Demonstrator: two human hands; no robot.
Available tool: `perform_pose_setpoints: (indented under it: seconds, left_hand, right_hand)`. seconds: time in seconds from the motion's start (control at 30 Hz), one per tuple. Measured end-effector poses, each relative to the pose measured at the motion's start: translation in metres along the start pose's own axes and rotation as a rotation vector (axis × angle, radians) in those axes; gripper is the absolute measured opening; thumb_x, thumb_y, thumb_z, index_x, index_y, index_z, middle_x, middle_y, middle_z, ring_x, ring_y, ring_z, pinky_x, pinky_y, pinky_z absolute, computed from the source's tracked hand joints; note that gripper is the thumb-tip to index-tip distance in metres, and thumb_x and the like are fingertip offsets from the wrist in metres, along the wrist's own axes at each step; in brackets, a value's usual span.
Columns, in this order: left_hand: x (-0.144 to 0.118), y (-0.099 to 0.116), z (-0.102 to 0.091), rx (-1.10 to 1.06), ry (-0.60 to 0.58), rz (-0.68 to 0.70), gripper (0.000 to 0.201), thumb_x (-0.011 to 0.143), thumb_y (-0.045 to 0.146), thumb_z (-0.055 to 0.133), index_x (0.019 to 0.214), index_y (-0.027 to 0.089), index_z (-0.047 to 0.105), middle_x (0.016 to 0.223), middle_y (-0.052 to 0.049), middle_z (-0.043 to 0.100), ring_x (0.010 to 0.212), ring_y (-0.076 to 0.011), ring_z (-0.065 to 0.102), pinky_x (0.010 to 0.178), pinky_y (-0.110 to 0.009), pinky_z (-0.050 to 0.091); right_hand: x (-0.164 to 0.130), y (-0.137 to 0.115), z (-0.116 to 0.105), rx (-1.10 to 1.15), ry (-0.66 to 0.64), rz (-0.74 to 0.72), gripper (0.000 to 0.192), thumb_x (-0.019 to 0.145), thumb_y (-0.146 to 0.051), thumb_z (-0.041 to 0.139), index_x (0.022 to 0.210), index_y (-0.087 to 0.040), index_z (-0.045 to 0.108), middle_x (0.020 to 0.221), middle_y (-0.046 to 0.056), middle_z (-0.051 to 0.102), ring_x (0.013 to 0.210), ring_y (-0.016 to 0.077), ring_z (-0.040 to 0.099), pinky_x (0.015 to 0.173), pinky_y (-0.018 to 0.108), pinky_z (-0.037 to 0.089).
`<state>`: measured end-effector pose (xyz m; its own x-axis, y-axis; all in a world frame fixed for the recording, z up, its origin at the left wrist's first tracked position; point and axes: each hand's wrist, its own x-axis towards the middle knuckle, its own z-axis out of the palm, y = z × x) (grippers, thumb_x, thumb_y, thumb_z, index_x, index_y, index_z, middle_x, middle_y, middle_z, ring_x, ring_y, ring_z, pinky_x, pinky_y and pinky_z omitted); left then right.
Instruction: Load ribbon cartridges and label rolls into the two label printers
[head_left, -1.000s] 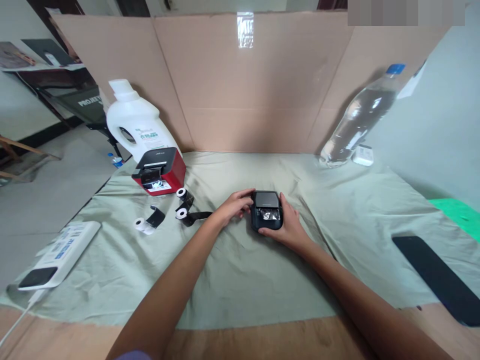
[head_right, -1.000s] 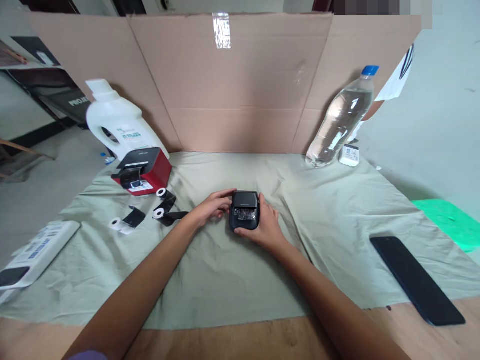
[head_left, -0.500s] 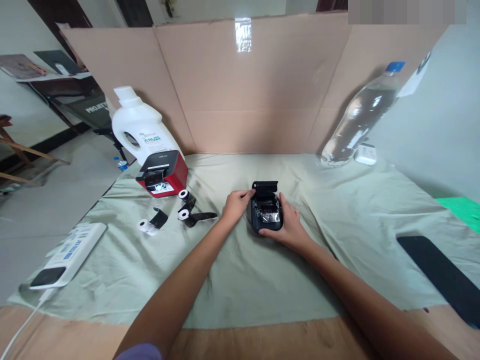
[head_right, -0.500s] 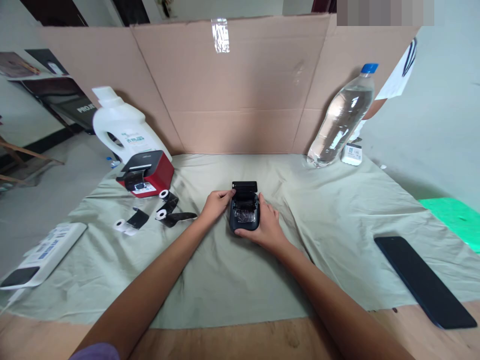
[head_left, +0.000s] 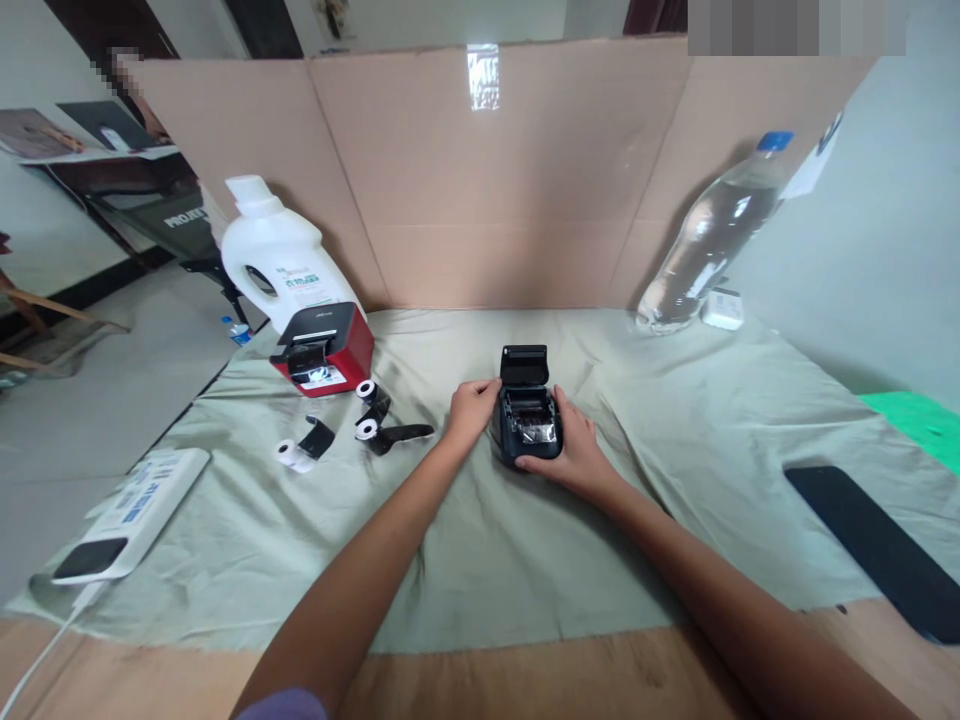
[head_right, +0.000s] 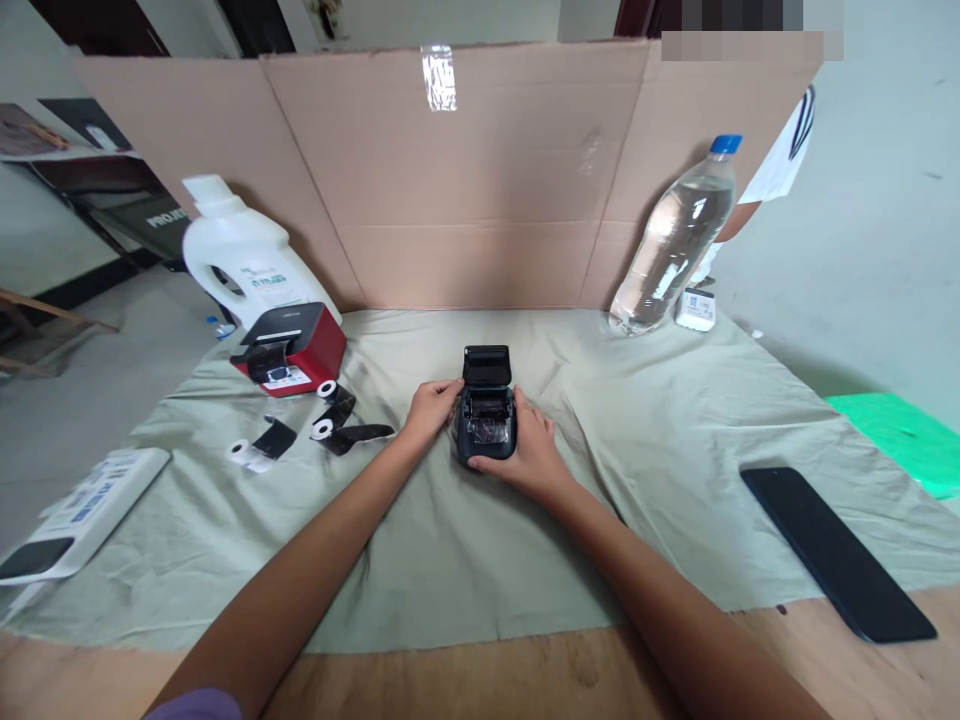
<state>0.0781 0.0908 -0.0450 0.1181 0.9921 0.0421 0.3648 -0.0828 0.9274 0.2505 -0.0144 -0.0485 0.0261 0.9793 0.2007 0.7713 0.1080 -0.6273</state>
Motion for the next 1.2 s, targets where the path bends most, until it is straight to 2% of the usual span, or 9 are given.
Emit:
perform_pose_setpoints:
  seconds: [0.13,0.2,0.27,0.5,0.6,0.73,0.8,0.9,1.2]
  left_hand:
    - [-0.003,-0.001,0.0,-0.22,0.016,-0.006,0.03,0.087,0.035,0.058,0.091,0.014,0.079,0.077,-0.001,0.072,0.053,-0.0095,0.049,0.053,-0.022,0.039]
    - [-0.006,0.0,0.001,-0.274,0.057,-0.001,0.032,0.085,0.031,0.059,0.106,0.014,0.078,0.088,-0.004,0.075,0.056,-0.0093,0.051,0.055,-0.022,0.042]
    - [-0.008,0.0,0.001,-0.277,0.082,0.025,0.035,0.085,0.03,0.061,0.112,0.013,0.077,0.087,-0.005,0.076,0.059,-0.0104,0.053,0.057,-0.022,0.044]
    - [-0.011,-0.003,0.0,-0.248,0.02,0.079,0.041,0.088,0.031,0.06,0.124,0.014,0.072,0.075,-0.002,0.074,0.057,-0.0109,0.053,0.058,-0.023,0.045]
    - [-0.012,-0.002,-0.002,-0.222,-0.012,0.086,0.041,0.089,0.029,0.059,0.126,0.014,0.071,0.086,-0.004,0.077,0.06,-0.0114,0.057,0.062,-0.024,0.048]
    - [-0.014,-0.001,-0.005,-0.205,-0.041,0.149,0.037,0.09,0.025,0.057,0.123,0.017,0.072,0.118,-0.008,0.075,0.089,-0.0169,0.068,0.084,-0.029,0.054]
    - [-0.013,-0.001,-0.006,-0.178,-0.045,0.205,0.036,0.09,0.021,0.057,0.122,0.019,0.073,0.123,-0.007,0.073,0.103,-0.019,0.067,0.095,-0.032,0.052]
    - [-0.011,-0.003,-0.007,-0.124,-0.045,0.268,0.037,0.089,0.016,0.056,0.121,0.02,0.074,0.123,-0.007,0.071,0.112,-0.0193,0.065,0.103,-0.032,0.048]
    - [-0.015,-0.001,-0.002,0.013,-0.021,0.293,0.042,0.092,0.016,0.048,0.126,0.021,0.071,0.105,-0.006,0.065,0.097,-0.0161,0.063,0.09,-0.028,0.048]
  right_hand:
    - [0.0,-0.001,0.0,0.005,0.0,-0.007,0.123,0.06,-0.068,0.078,0.157,-0.02,0.021,0.151,0.021,0.047,0.139,0.045,0.042,0.11,0.06,0.032]
    - [0.0,-0.001,-0.001,0.006,-0.002,-0.004,0.122,0.06,-0.068,0.078,0.157,-0.02,0.021,0.15,0.021,0.048,0.14,0.0444,0.042,0.11,0.06,0.032]
    - [-0.001,-0.002,-0.001,0.007,-0.003,-0.003,0.122,0.061,-0.067,0.078,0.157,-0.019,0.021,0.149,0.021,0.049,0.139,0.0436,0.042,0.11,0.059,0.032]
    - [-0.001,-0.003,-0.001,0.018,0.004,-0.014,0.122,0.06,-0.068,0.078,0.157,-0.023,0.02,0.148,0.019,0.05,0.138,0.0431,0.044,0.109,0.057,0.033]
    - [0.0,-0.003,-0.003,0.028,0.0,-0.02,0.12,0.059,-0.068,0.079,0.156,-0.023,0.023,0.147,0.018,0.051,0.135,0.0427,0.046,0.107,0.055,0.035]
    - [0.0,-0.004,-0.004,0.026,-0.014,-0.021,0.117,0.059,-0.067,0.08,0.154,-0.023,0.027,0.148,0.018,0.051,0.134,0.0432,0.046,0.105,0.055,0.036]
    - [0.001,-0.004,-0.003,0.026,-0.019,-0.019,0.118,0.059,-0.067,0.08,0.154,-0.022,0.027,0.148,0.019,0.05,0.134,0.0439,0.045,0.105,0.055,0.036]
    - [0.001,-0.003,-0.002,0.029,-0.015,-0.03,0.119,0.06,-0.069,0.079,0.155,-0.021,0.025,0.148,0.019,0.05,0.134,0.0445,0.045,0.104,0.055,0.036]
    - [0.001,0.0,0.001,0.016,0.015,-0.039,0.126,0.059,-0.07,0.078,0.158,-0.022,0.017,0.144,0.021,0.053,0.132,0.0467,0.047,0.102,0.06,0.037]
